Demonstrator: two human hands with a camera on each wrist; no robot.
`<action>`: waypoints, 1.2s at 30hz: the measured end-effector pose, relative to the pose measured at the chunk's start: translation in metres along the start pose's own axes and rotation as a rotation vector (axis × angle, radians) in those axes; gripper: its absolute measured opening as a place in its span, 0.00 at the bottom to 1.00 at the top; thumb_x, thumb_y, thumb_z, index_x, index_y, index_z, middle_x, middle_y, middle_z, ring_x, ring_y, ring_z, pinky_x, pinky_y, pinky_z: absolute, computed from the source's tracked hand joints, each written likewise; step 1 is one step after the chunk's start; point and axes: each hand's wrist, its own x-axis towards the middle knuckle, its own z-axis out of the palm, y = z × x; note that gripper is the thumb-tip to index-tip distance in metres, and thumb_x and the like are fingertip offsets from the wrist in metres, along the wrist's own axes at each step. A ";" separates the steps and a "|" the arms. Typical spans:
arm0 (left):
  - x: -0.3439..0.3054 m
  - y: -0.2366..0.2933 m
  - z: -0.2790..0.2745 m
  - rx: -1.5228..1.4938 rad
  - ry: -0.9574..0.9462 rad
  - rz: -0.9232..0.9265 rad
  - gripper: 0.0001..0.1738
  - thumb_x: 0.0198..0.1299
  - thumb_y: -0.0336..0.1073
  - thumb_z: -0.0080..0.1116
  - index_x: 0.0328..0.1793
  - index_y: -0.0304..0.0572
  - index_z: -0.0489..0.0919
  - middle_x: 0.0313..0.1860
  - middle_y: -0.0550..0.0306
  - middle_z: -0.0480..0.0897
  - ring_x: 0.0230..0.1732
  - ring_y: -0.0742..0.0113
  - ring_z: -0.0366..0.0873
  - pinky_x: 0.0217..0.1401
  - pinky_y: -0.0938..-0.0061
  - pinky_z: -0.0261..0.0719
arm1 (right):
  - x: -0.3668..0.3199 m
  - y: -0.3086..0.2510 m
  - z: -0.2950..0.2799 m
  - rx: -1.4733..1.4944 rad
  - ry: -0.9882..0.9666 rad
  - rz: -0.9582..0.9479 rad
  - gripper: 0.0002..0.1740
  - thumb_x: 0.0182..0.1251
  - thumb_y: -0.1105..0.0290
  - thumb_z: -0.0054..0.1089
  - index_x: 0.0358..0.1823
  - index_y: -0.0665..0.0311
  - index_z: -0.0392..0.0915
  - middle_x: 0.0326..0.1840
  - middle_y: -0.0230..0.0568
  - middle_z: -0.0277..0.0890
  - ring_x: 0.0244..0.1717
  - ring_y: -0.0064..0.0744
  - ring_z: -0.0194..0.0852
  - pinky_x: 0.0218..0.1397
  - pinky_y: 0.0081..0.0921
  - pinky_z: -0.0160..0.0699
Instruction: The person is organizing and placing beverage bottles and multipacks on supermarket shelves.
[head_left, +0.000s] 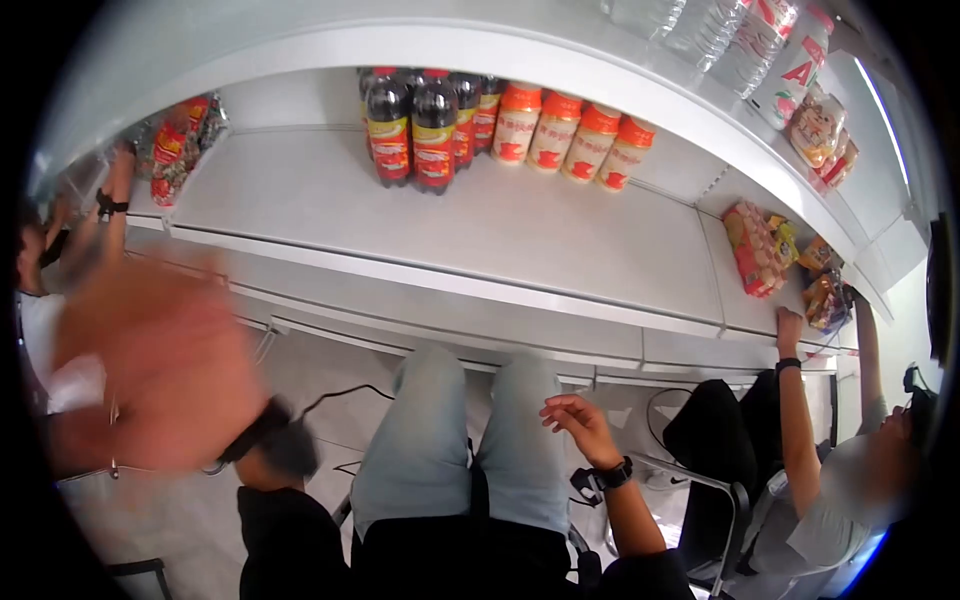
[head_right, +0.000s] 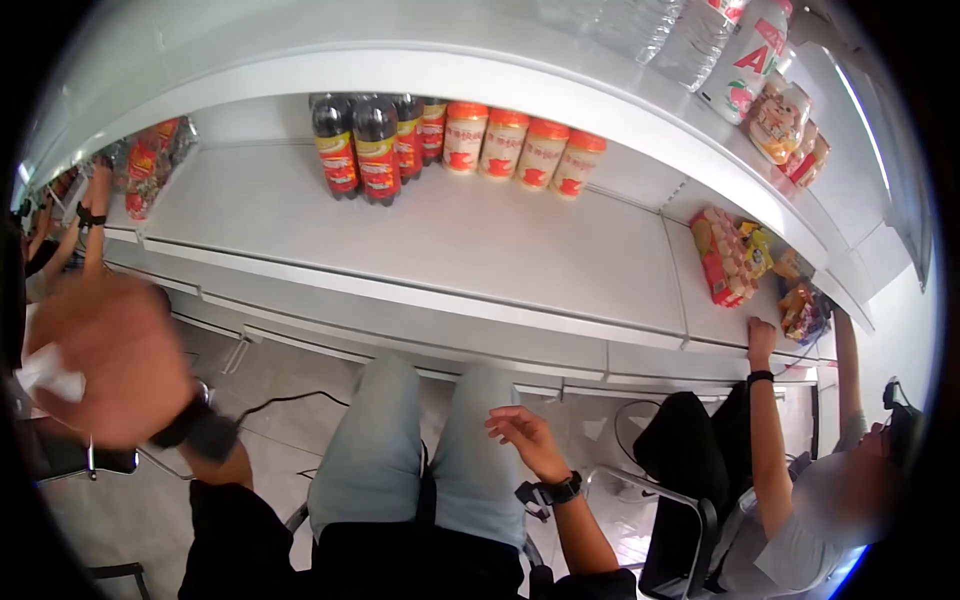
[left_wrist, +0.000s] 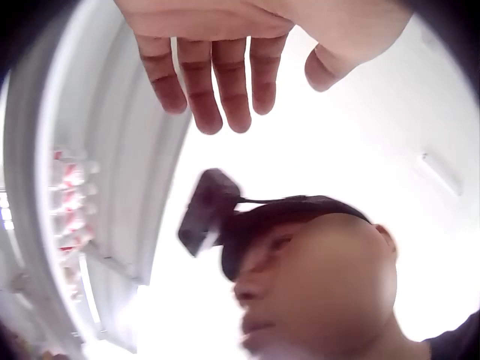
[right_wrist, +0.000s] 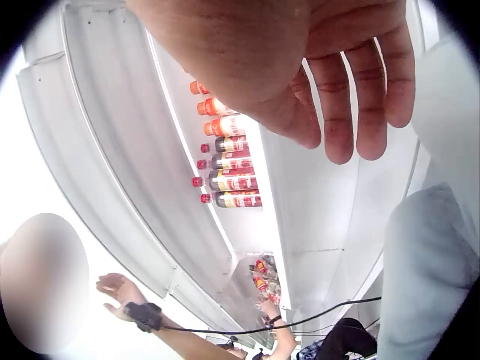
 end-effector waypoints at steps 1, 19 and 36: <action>-0.006 -0.030 -0.013 0.409 -0.050 -0.033 0.22 0.65 0.48 0.47 0.53 0.38 0.74 0.41 0.50 0.77 0.42 0.62 0.75 0.48 0.67 0.73 | 0.004 -0.006 0.000 0.000 -0.008 -0.020 0.12 0.73 0.72 0.50 0.55 0.63 0.75 0.47 0.38 0.80 0.45 0.25 0.77 0.47 0.22 0.75; -0.097 -0.242 -0.167 0.774 0.255 -0.730 0.40 0.62 0.28 0.56 0.79 0.48 0.51 0.77 0.49 0.56 0.78 0.53 0.52 0.72 0.60 0.62 | 0.272 -0.143 0.105 -0.021 -0.081 -0.213 0.35 0.65 0.69 0.57 0.73 0.58 0.55 0.67 0.37 0.65 0.51 0.28 0.74 0.44 0.25 0.76; -0.094 -0.254 -0.178 0.775 0.223 -0.719 0.37 0.58 0.24 0.59 0.73 0.42 0.58 0.61 0.53 0.70 0.65 0.65 0.67 0.68 0.70 0.67 | 0.297 -0.163 0.095 -0.282 -0.075 -0.180 0.42 0.59 0.61 0.68 0.71 0.63 0.55 0.46 0.38 0.76 0.34 0.23 0.76 0.29 0.19 0.77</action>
